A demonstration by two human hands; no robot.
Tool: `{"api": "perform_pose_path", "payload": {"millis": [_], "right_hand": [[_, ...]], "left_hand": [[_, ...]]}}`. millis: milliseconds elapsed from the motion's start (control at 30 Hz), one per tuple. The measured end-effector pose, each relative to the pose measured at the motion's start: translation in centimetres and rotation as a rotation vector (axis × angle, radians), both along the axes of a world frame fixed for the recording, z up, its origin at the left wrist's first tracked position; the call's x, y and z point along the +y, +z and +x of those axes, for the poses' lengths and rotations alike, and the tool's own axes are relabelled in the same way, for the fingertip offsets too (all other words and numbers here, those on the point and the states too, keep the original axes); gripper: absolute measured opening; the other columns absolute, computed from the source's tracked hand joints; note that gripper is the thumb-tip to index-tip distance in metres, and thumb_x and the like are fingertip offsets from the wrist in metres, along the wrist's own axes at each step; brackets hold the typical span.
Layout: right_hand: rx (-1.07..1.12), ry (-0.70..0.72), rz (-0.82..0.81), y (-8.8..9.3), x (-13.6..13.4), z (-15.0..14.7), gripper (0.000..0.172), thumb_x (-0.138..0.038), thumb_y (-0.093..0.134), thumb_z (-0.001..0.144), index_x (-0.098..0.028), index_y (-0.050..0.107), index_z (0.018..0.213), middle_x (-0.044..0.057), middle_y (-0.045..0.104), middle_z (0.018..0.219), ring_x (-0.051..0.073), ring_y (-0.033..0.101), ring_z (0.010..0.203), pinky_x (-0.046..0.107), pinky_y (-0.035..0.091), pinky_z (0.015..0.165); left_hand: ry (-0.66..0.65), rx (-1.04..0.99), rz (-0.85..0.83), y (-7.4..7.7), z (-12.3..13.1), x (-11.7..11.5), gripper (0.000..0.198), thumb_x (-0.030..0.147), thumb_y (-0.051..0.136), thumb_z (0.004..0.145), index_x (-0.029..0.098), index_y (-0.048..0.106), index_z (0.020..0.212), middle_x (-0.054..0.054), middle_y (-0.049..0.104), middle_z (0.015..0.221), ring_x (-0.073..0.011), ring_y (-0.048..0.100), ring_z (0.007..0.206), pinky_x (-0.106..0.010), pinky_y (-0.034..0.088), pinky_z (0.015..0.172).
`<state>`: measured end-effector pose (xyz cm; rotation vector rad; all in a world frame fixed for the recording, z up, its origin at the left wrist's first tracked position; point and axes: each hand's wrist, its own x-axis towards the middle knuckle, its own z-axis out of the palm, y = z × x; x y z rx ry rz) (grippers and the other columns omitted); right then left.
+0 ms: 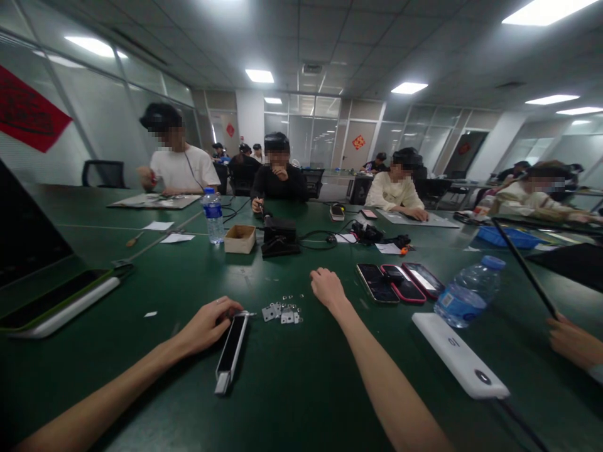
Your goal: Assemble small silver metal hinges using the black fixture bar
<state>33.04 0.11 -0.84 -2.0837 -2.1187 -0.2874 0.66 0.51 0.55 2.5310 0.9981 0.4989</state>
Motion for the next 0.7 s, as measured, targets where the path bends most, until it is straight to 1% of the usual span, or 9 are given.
{"api": "perform_pose_path", "payload": {"millis": [67,167,267,367,433,567,700], "right_hand": [[0.031,0.067,-0.018,0.3,-0.7,-0.5,0.025,-0.016,0.041,0.090,-0.016,0.062,0.104,0.009,0.061,0.103,0.018,0.056,0.093,0.027,0.043,0.080],[0.141,0.147,-0.059,0.7,-1.8,-0.8,0.027,-0.018,0.040,0.090,-0.017,0.061,0.106,0.008,0.061,0.104,0.017,0.056,0.095,0.026,0.043,0.083],[0.227,0.184,-0.136,1.1,-2.4,-1.2,0.027,-0.024,0.042,0.090,-0.018,0.062,0.107,0.007,0.060,0.104,0.017,0.056,0.096,0.028,0.043,0.085],[0.227,0.177,-0.197,1.3,-2.6,-1.9,0.025,-0.028,0.045,0.089,-0.019,0.064,0.103,0.007,0.060,0.104,0.017,0.057,0.094,0.027,0.043,0.083],[0.177,0.153,-0.204,1.4,-2.6,-2.5,0.023,-0.026,0.046,0.089,-0.018,0.065,0.099,0.007,0.061,0.101,0.016,0.058,0.091,0.025,0.044,0.079],[0.070,0.107,-0.158,1.3,-2.5,-3.7,0.020,-0.021,0.045,0.088,-0.015,0.064,0.092,0.009,0.062,0.095,0.018,0.058,0.086,0.024,0.044,0.073],[0.049,0.066,-0.099,1.4,-2.7,-4.5,0.019,-0.018,0.043,0.089,-0.012,0.061,0.088,0.011,0.061,0.092,0.019,0.057,0.084,0.026,0.045,0.071]], "left_hand": [[-0.006,-0.022,0.015,-0.2,-0.1,0.0,0.032,0.005,0.040,0.075,0.016,0.060,0.098,-0.004,0.059,0.091,-0.0153,0.056,0.077,-0.027,0.045,0.072],[-0.008,-0.039,0.025,-0.6,-0.2,0.2,0.031,0.004,0.042,0.076,0.017,0.060,0.098,-0.004,0.059,0.093,-0.0154,0.056,0.079,-0.027,0.045,0.072],[-0.005,-0.047,0.022,-1.0,-0.4,0.3,0.031,0.004,0.043,0.076,0.017,0.060,0.098,-0.004,0.059,0.094,-0.0158,0.056,0.081,-0.027,0.045,0.073],[-0.003,-0.047,0.023,-1.0,-0.4,0.2,0.031,0.005,0.044,0.076,0.017,0.060,0.099,-0.004,0.059,0.094,-0.0159,0.057,0.081,-0.027,0.045,0.074],[0.001,-0.039,0.025,-0.9,-0.4,0.1,0.030,0.005,0.044,0.077,0.017,0.061,0.099,-0.005,0.059,0.094,-0.0162,0.057,0.081,-0.027,0.046,0.073],[-0.004,-0.023,0.043,-0.9,-0.4,0.0,0.026,0.009,0.045,0.079,0.017,0.061,0.099,-0.005,0.059,0.095,-0.0162,0.057,0.081,-0.027,0.046,0.072],[-0.004,0.018,0.085,-0.8,-0.5,0.0,0.024,0.013,0.047,0.080,0.018,0.061,0.099,-0.005,0.059,0.094,-0.0169,0.057,0.082,-0.027,0.045,0.074]]}}
